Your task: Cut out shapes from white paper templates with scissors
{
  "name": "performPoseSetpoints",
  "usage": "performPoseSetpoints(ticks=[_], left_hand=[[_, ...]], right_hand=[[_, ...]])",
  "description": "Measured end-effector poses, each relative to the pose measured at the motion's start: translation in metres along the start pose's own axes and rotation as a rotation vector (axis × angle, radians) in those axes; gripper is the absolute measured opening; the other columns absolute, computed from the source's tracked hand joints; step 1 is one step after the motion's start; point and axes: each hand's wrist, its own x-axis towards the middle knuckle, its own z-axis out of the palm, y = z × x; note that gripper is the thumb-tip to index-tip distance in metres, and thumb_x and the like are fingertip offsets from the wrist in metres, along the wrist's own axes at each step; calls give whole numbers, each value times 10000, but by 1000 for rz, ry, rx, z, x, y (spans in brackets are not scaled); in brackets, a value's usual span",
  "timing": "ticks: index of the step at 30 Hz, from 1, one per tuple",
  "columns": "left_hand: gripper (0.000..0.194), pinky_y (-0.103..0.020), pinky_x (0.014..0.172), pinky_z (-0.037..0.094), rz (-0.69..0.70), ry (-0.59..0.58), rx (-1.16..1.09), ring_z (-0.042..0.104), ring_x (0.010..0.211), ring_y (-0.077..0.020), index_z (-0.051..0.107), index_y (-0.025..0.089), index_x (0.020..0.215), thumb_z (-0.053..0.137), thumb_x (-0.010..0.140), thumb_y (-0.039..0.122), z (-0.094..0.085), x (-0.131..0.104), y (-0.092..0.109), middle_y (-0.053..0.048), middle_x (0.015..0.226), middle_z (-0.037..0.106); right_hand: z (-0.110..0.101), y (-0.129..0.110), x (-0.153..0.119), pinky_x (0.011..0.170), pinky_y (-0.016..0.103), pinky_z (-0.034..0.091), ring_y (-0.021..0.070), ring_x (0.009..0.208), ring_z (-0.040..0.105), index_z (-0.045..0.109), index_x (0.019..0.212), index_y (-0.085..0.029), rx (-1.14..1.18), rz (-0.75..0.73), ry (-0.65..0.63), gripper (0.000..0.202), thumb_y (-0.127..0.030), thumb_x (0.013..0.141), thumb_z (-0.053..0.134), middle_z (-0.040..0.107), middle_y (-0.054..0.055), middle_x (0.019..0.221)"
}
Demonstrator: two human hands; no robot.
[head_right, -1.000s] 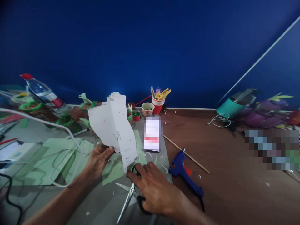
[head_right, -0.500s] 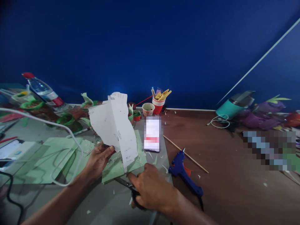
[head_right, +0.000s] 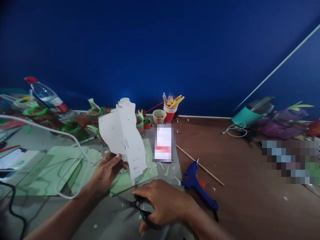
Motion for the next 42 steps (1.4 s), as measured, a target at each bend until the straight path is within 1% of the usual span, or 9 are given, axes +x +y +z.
performPoseSetpoints(ticks=[6, 9, 15, 20, 25, 32, 35, 38, 42], left_hand=[[212, -249, 543, 508, -82, -90, -56, 615, 551, -126, 646, 182, 909, 687, 716, 261, 0, -3, -8, -11, 752, 668], [223, -242, 541, 504, -137, -143, -100, 624, 511, -125, 658, 190, 900, 699, 703, 286, 0, -6, -7, -7, 709, 675], [249, -255, 598, 500, -156, -186, -174, 638, 536, -145, 663, 186, 899, 699, 699, 329, 3, -11, -5, -10, 602, 667], [207, -260, 632, 496, -181, -235, -264, 602, 512, -132, 646, 174, 908, 628, 772, 330, 6, -11, -9, 20, 450, 594], [123, -190, 570, 473, -288, -227, -383, 473, 362, -55, 616, 156, 798, 651, 761, 269, 9, -15, -6, 73, 368, 493], [92, -214, 522, 456, -328, -281, -468, 492, 392, -101, 591, 165, 830, 617, 769, 228, 11, -22, -1, 72, 346, 424], [63, -194, 483, 428, -313, -313, -509, 371, 326, -56, 586, 153, 805, 605, 767, 200, 9, -22, -3, 84, 350, 384], [66, -158, 422, 374, -319, -319, -558, 186, 299, 1, 577, 149, 792, 617, 744, 171, 8, -21, -3, 87, 429, 449], [100, -142, 393, 345, -376, -302, -590, 116, 324, 11, 588, 167, 816, 630, 726, 152, 8, -23, -4, 86, 506, 501]], right_hand=[[2, -1, 0, 796, 284, 436, 240, 950, 564, 505, 1239, -195, 42, 24, -72, 692, -410, 620, 729, 575, 93, 1105], [3, -1, 2, 691, 250, 437, 202, 799, 581, 584, 1115, -190, 128, 66, -15, 565, -431, 626, 730, 638, 47, 922], [14, 6, 6, 515, 194, 384, 136, 593, 519, 593, 1028, -169, 449, 220, 144, 555, -447, 583, 774, 603, -22, 673], [18, 3, 12, 464, 170, 318, 103, 549, 439, 627, 880, -164, 395, 251, 204, 432, -421, 572, 788, 530, -38, 626], [23, 3, 15, 420, 151, 258, 69, 503, 346, 619, 887, -165, 501, 195, 100, 401, -343, 574, 796, 437, -70, 584], [31, 10, 16, 448, 157, 287, 71, 530, 315, 612, 1029, -189, 669, 142, 31, 449, -337, 631, 756, 414, -64, 635], [27, 5, 15, 453, 166, 273, 76, 529, 310, 641, 966, -186, 582, 141, 50, 346, -291, 650, 737, 409, -66, 615], [20, 1, 14, 507, 182, 315, 94, 567, 358, 672, 860, -172, 489, 105, 81, 264, -317, 650, 738, 465, -50, 633], [20, 5, 12, 562, 197, 362, 113, 612, 441, 670, 923, -182, 546, 94, 56, 295, -351, 686, 710, 556, -29, 703]])
